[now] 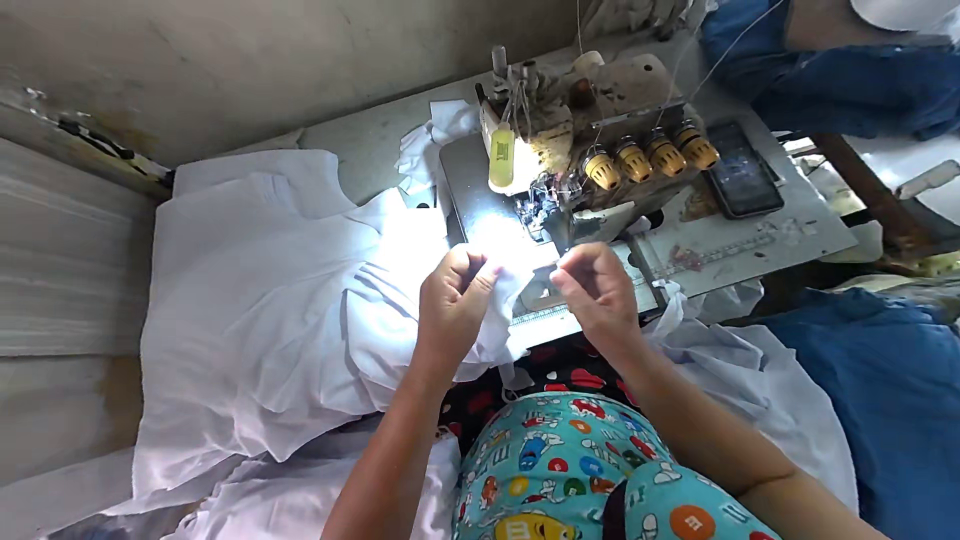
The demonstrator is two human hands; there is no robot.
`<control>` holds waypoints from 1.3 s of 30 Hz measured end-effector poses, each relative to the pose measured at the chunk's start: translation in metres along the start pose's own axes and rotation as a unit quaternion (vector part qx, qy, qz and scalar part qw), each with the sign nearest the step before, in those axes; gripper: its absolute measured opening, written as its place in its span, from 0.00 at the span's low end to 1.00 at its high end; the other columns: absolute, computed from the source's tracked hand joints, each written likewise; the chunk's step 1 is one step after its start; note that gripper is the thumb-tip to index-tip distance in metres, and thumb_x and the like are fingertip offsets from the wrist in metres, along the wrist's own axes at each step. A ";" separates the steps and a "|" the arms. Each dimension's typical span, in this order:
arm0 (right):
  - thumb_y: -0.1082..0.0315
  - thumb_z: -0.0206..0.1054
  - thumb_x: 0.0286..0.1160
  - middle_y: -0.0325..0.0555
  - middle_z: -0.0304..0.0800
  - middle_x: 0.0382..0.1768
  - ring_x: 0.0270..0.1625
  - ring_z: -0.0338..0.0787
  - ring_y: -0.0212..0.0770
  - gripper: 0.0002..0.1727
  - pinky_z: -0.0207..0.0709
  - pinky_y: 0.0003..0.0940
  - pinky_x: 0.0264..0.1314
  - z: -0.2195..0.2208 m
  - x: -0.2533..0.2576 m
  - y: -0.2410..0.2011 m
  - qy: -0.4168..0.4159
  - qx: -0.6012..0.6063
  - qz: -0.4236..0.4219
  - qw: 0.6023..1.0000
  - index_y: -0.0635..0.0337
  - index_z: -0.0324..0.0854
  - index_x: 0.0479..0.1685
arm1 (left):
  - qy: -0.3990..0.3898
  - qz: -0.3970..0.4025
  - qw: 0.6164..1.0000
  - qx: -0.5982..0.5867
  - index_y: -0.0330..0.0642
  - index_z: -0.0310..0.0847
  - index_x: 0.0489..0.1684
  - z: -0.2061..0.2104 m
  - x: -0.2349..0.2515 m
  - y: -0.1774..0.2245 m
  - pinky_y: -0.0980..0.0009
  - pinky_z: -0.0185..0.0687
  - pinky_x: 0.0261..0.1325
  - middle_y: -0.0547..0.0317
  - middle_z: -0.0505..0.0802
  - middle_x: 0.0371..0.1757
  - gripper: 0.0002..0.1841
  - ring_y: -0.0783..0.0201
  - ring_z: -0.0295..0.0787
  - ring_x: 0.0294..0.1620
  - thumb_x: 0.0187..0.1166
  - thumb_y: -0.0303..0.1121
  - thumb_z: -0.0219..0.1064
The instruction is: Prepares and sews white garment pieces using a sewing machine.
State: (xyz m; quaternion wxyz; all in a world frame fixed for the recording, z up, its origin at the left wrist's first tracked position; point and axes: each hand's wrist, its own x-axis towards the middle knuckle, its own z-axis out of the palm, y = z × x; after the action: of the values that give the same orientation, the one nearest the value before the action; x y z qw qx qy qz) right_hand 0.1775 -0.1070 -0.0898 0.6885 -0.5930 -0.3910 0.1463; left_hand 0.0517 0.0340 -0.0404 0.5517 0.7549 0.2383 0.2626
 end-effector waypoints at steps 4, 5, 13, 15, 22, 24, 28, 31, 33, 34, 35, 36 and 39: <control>0.62 0.66 0.82 0.35 0.91 0.46 0.51 0.90 0.24 0.13 0.85 0.27 0.58 0.033 -0.019 0.005 -0.098 0.059 -0.021 0.993 0.59 0.78 0.56 | 0.016 0.079 0.994 0.069 0.37 0.79 0.48 -0.004 0.002 0.019 0.88 0.74 0.32 0.69 0.84 0.31 0.05 0.85 0.77 0.27 0.86 0.29 0.62; 0.64 0.67 0.81 0.40 0.91 0.49 0.54 0.89 0.25 0.17 0.84 0.29 0.62 0.044 -0.023 0.006 -0.145 0.090 -0.007 0.985 0.67 0.78 0.59 | 0.018 0.112 0.989 0.091 0.36 0.79 0.49 -0.007 0.004 0.025 0.88 0.74 0.31 0.67 0.85 0.32 0.06 0.84 0.77 0.27 0.87 0.29 0.61; 0.69 0.73 0.69 0.28 0.88 0.36 0.40 0.87 0.20 0.08 0.82 0.22 0.46 0.066 -0.022 0.011 -0.321 0.263 0.210 0.885 0.56 0.79 0.40 | 0.214 0.227 0.881 0.355 0.22 0.74 0.56 -0.139 0.042 0.027 0.76 0.78 0.49 0.44 0.88 0.44 0.19 0.72 0.83 0.42 0.93 0.36 0.53; 0.68 0.71 0.71 0.27 0.88 0.32 0.38 0.87 0.22 0.06 0.82 0.23 0.45 0.064 -0.017 0.017 -0.323 0.272 0.264 0.867 0.53 0.78 0.37 | 0.255 0.172 0.873 0.378 0.19 0.72 0.58 -0.181 0.036 -0.002 0.69 0.77 0.51 0.36 0.86 0.45 0.21 0.63 0.82 0.43 0.93 0.37 0.52; 0.64 0.64 0.76 0.24 0.88 0.30 0.35 0.85 0.19 0.06 0.79 0.21 0.43 0.066 -0.025 0.041 -0.354 0.279 0.351 0.820 0.47 0.83 0.32 | 0.250 -0.073 0.894 0.365 0.20 0.63 0.80 -0.210 -0.023 -0.081 0.33 0.57 0.82 0.18 0.69 0.81 0.30 0.23 0.63 0.82 0.82 0.29 0.63; 0.64 0.60 0.79 0.24 0.89 0.30 0.35 0.86 0.19 0.10 0.81 0.21 0.42 0.065 -0.027 0.043 -0.360 0.294 0.359 0.809 0.46 0.85 0.31 | 0.215 0.020 0.896 0.389 0.20 0.71 0.72 -0.175 -0.027 -0.069 0.37 0.61 0.82 0.21 0.77 0.75 0.23 0.26 0.69 0.80 0.83 0.29 0.62; 0.67 0.61 0.80 0.25 0.89 0.29 0.34 0.86 0.20 0.09 0.81 0.20 0.42 0.064 -0.017 0.035 -0.335 0.262 0.349 0.835 0.51 0.85 0.34 | -0.040 0.073 0.948 0.307 0.31 0.86 0.57 -0.103 -0.025 -0.041 0.52 0.82 0.68 0.43 0.93 0.56 0.13 0.50 0.89 0.61 0.85 0.29 0.59; 0.68 0.63 0.79 0.29 0.91 0.29 0.34 0.88 0.22 0.05 0.83 0.22 0.42 0.054 -0.010 0.028 -0.299 0.251 0.367 0.844 0.52 0.83 0.36 | -0.279 -0.037 0.943 0.178 0.36 0.83 0.64 -0.086 -0.023 -0.040 0.61 0.86 0.61 0.53 0.93 0.53 0.21 0.64 0.91 0.54 0.80 0.43 0.68; 0.69 0.64 0.77 0.30 0.90 0.26 0.31 0.87 0.22 0.03 0.82 0.21 0.39 0.045 -0.007 0.026 -0.285 0.262 0.386 0.838 0.51 0.81 0.37 | -0.329 -0.073 0.931 0.143 0.41 0.86 0.56 -0.087 -0.023 -0.042 0.67 0.85 0.53 0.59 0.93 0.46 0.19 0.70 0.89 0.46 0.70 0.40 0.77; 0.70 0.64 0.77 0.30 0.89 0.26 0.31 0.87 0.23 0.02 0.82 0.21 0.40 0.040 -0.007 0.027 -0.283 0.270 0.397 0.830 0.51 0.80 0.41 | -0.325 -0.070 0.931 0.148 0.43 0.87 0.50 -0.088 -0.023 -0.043 0.68 0.85 0.46 0.62 0.92 0.40 0.14 0.72 0.88 0.40 0.70 0.36 0.77; 0.71 0.65 0.75 0.29 0.89 0.28 0.33 0.87 0.23 0.06 0.82 0.21 0.42 0.036 -0.008 0.027 -0.286 0.276 0.405 0.824 0.51 0.78 0.47 | -0.312 -0.060 0.934 0.166 0.46 0.88 0.46 -0.089 -0.024 -0.043 0.70 0.83 0.40 0.65 0.91 0.35 0.09 0.73 0.86 0.36 0.70 0.34 0.75; 0.71 0.66 0.73 0.30 0.90 0.34 0.37 0.88 0.23 0.12 0.83 0.22 0.46 0.032 -0.009 0.027 -0.292 0.278 0.410 0.818 0.51 0.76 0.52 | -0.289 -0.048 0.937 0.187 0.47 0.88 0.42 -0.089 -0.024 -0.042 0.70 0.81 0.35 0.68 0.89 0.31 0.07 0.74 0.84 0.31 0.70 0.32 0.73; 0.72 0.70 0.68 0.34 0.90 0.51 0.43 0.89 0.25 0.22 0.84 0.23 0.50 0.022 -0.015 0.026 -0.313 0.270 0.389 0.823 0.54 0.74 0.62 | -0.227 -0.031 0.945 0.235 0.50 0.90 0.33 -0.086 -0.024 -0.039 0.73 0.69 0.23 0.73 0.81 0.19 0.02 0.77 0.72 0.19 0.70 0.35 0.73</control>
State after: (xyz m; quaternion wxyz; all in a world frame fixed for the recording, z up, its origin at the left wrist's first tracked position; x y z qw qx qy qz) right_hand 0.1590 -0.0952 -0.1195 0.5478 -0.4085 -0.2676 0.6793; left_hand -0.0255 0.0897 -0.0590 0.4056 0.8951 0.1851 0.0035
